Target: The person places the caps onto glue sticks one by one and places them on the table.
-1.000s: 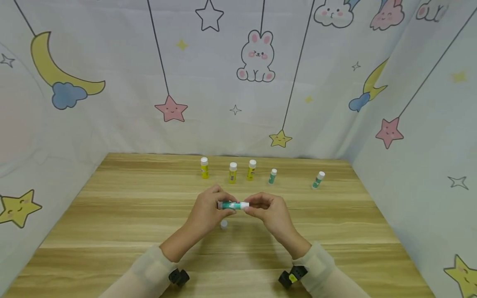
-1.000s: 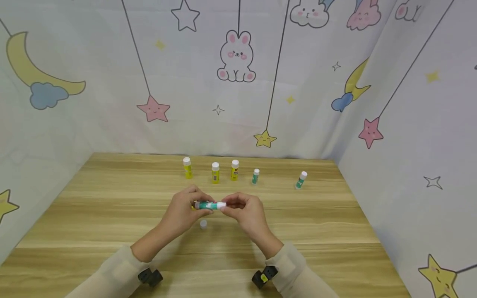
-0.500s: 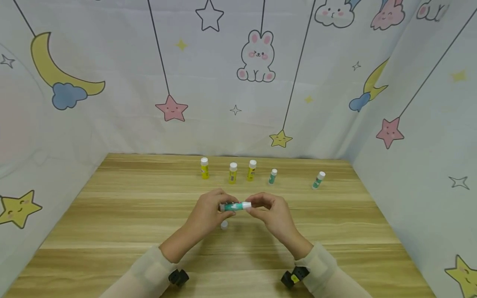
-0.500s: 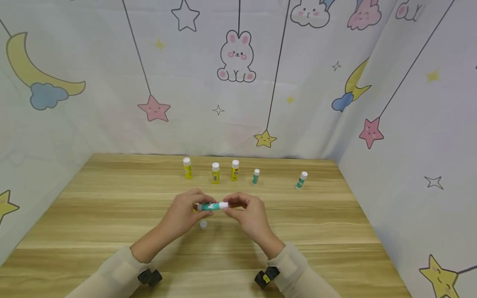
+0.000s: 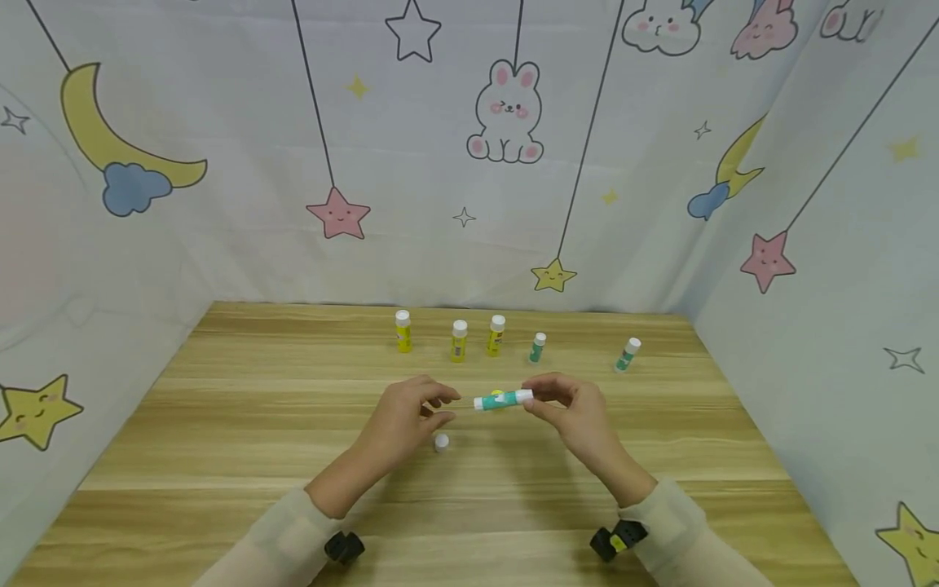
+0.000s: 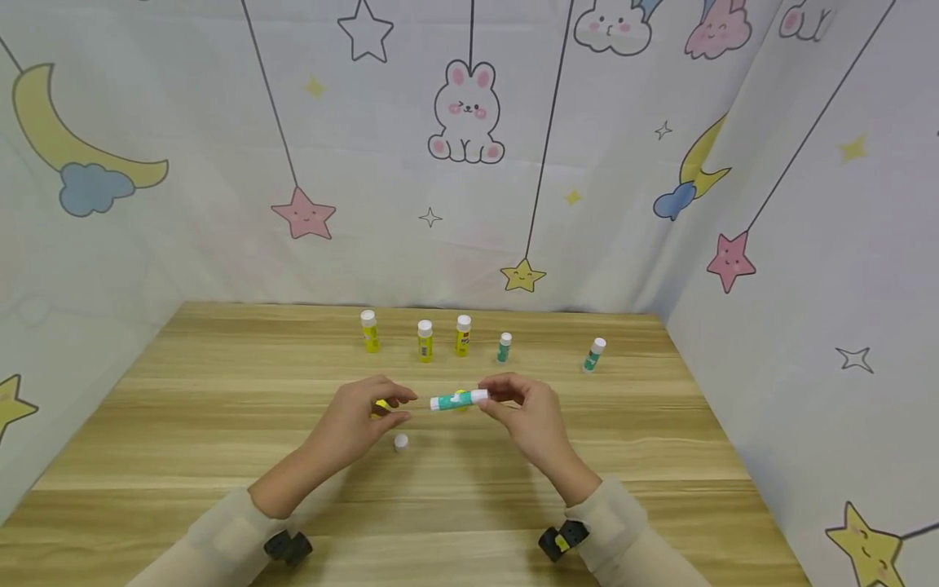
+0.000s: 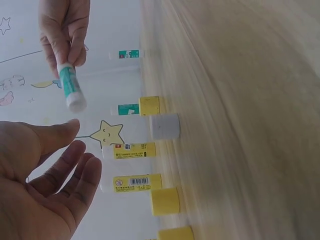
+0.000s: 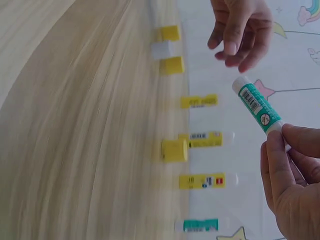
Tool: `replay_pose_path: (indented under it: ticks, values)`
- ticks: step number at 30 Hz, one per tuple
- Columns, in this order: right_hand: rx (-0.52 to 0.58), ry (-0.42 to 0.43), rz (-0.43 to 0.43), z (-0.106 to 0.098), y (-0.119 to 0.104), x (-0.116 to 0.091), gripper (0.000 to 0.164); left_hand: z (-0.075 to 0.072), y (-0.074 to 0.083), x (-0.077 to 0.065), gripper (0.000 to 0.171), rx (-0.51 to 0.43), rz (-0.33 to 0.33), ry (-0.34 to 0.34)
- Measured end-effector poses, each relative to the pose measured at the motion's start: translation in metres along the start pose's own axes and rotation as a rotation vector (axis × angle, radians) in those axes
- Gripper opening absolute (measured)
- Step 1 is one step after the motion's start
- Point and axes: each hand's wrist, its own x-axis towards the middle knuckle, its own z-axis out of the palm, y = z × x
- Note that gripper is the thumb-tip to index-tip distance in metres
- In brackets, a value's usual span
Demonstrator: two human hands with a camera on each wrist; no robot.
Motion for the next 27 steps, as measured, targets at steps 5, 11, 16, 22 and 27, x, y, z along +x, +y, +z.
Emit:
replay_pose_path:
  ticks: [5,11,16,22,27]
  values:
    - [-0.131,0.024,-0.024,-0.030,0.009,0.000,0.021,0.000,-0.006,-0.001,0.024,0.027,-0.026,-0.003]
    - [-0.299,0.029,-0.038,-0.072,0.023,-0.001,0.023,-0.002,-0.012,-0.002,0.025,0.030,-0.067,-0.010]
    - [-0.446,0.022,-0.009,-0.107,0.033,-0.001,0.023,-0.003,-0.014,-0.002,0.027,0.025,-0.077,-0.006]
    - [-0.581,0.040,0.019,-0.142,0.044,0.004,0.023,-0.003,-0.012,-0.002,0.025,0.016,-0.090,-0.012]
    - [-0.644,0.058,0.033,-0.164,0.050,0.013,0.025,-0.001,-0.012,-0.002,0.025,0.007,-0.082,-0.015]
